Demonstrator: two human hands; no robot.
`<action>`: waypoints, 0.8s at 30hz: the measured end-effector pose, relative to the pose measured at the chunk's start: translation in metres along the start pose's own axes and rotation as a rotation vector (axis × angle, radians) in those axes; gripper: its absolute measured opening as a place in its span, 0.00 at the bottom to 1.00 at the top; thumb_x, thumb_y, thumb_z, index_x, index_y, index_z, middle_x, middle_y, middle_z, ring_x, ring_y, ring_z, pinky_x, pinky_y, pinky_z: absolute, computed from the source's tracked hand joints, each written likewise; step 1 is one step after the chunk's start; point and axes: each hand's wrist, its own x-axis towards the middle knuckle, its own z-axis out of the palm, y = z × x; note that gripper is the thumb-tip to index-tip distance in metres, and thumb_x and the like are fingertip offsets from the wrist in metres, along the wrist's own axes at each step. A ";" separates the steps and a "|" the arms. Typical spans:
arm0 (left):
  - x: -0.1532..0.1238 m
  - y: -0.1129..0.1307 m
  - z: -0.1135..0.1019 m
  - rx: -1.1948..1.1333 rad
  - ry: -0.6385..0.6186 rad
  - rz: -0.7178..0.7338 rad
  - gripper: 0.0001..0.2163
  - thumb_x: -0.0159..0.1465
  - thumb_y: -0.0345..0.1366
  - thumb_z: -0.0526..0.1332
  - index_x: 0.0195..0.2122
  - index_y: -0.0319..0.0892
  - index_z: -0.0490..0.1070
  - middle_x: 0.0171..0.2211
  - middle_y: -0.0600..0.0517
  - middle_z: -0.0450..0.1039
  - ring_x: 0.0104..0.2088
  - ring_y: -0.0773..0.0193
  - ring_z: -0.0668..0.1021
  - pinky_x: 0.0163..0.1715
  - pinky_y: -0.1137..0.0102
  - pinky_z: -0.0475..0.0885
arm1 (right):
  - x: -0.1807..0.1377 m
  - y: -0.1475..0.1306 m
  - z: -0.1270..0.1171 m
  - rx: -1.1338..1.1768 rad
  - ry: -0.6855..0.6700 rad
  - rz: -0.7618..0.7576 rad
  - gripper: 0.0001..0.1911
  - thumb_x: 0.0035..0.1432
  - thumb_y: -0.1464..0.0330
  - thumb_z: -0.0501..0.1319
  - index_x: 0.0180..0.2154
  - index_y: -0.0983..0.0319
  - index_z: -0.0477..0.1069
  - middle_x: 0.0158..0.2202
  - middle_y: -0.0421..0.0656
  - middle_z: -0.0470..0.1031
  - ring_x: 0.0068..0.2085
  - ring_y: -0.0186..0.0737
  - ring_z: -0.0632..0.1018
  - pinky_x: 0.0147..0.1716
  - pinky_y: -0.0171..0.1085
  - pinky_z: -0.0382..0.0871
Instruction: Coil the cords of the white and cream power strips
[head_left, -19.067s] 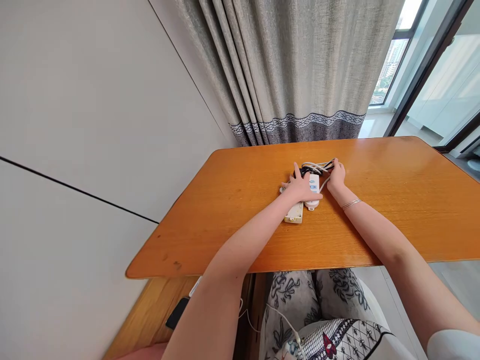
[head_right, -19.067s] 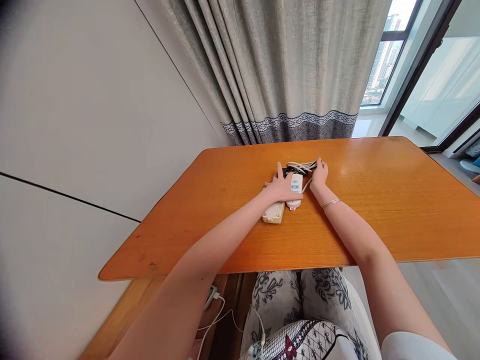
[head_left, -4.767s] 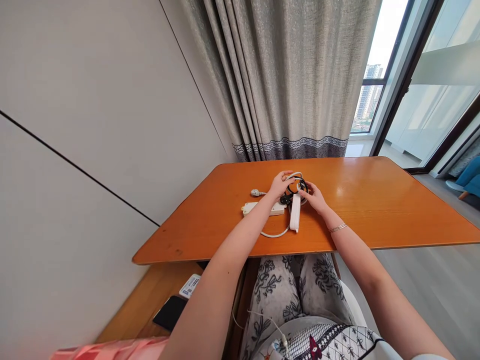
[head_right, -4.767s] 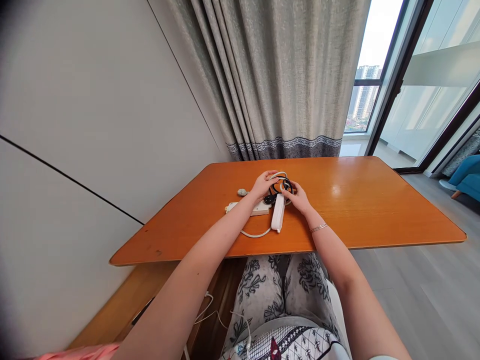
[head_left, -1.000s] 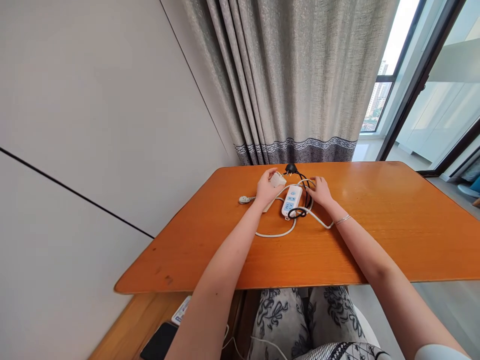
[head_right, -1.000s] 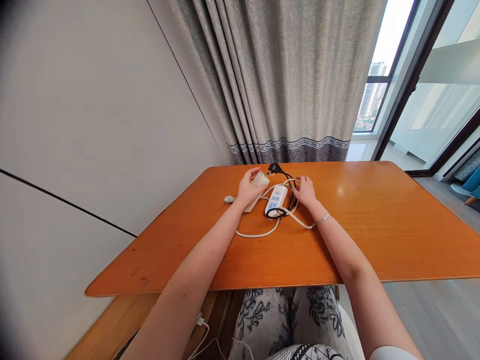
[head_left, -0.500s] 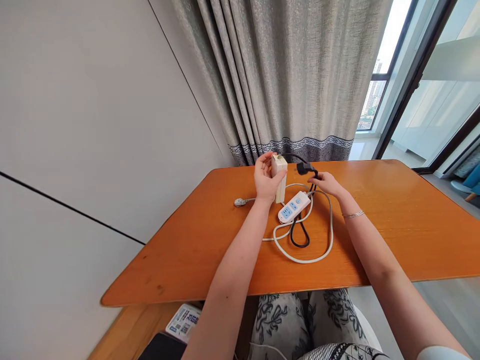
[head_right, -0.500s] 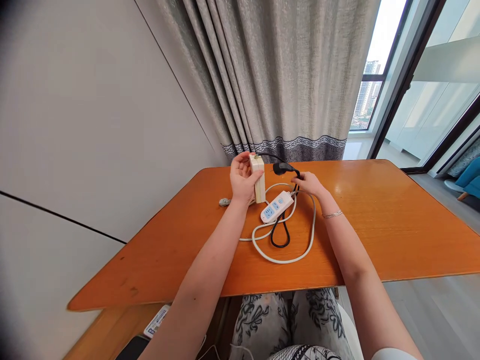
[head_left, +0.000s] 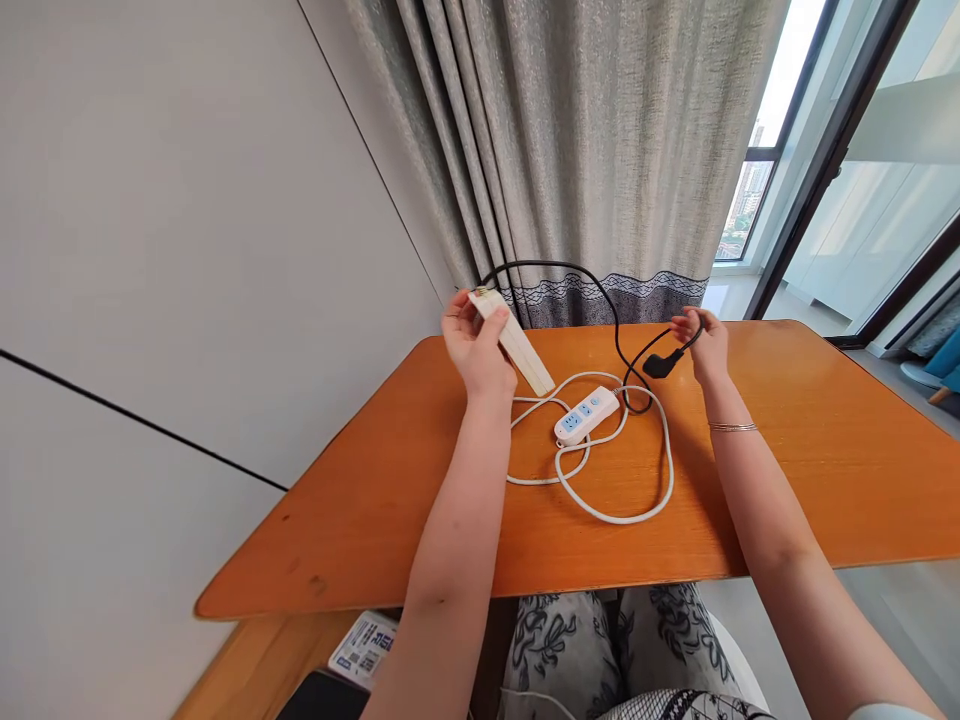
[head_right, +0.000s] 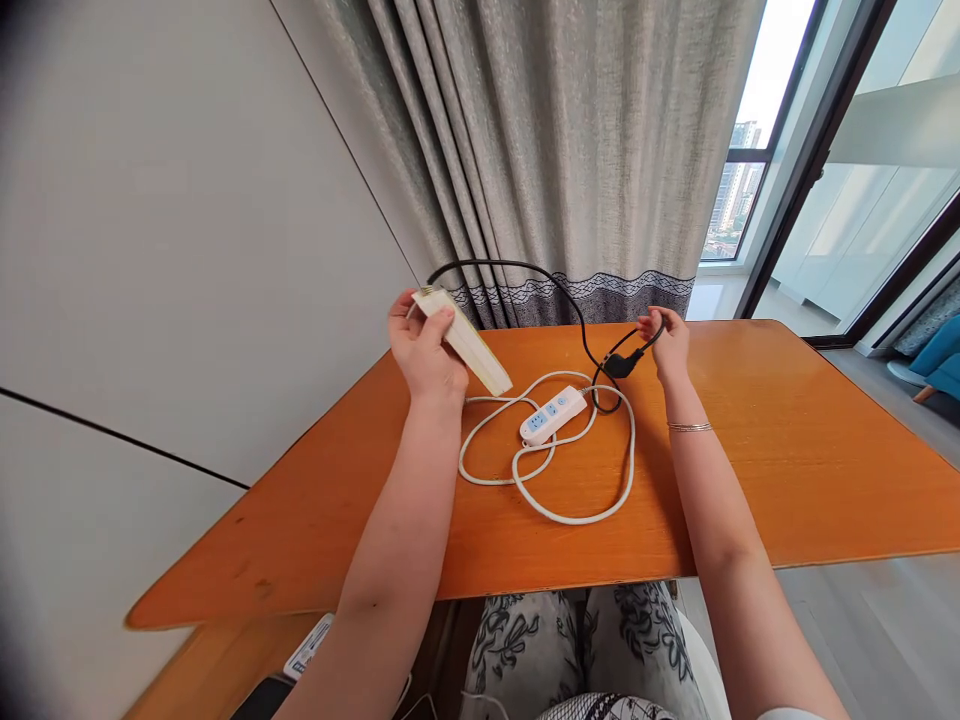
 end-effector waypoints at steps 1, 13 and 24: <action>0.004 -0.001 -0.003 -0.020 0.035 0.000 0.26 0.53 0.46 0.74 0.50 0.48 0.66 0.50 0.49 0.72 0.53 0.58 0.78 0.56 0.63 0.75 | 0.005 0.003 -0.006 0.036 0.075 -0.010 0.21 0.59 0.49 0.62 0.44 0.58 0.69 0.38 0.43 0.79 0.39 0.36 0.82 0.40 0.36 0.76; 0.026 -0.001 -0.025 -0.013 0.277 -0.029 0.18 0.57 0.37 0.64 0.48 0.48 0.63 0.49 0.50 0.74 0.50 0.62 0.80 0.51 0.67 0.78 | 0.026 0.029 -0.057 -0.232 0.447 0.059 0.20 0.57 0.70 0.48 0.50 0.60 0.68 0.50 0.48 0.74 0.50 0.40 0.77 0.50 0.44 0.75; 0.012 0.015 -0.014 0.040 0.071 0.050 0.26 0.54 0.50 0.72 0.50 0.50 0.66 0.48 0.51 0.72 0.50 0.60 0.78 0.51 0.65 0.76 | 0.006 0.005 -0.052 -0.763 0.247 0.044 0.15 0.52 0.69 0.65 0.44 0.62 0.74 0.59 0.59 0.69 0.65 0.61 0.65 0.66 0.64 0.53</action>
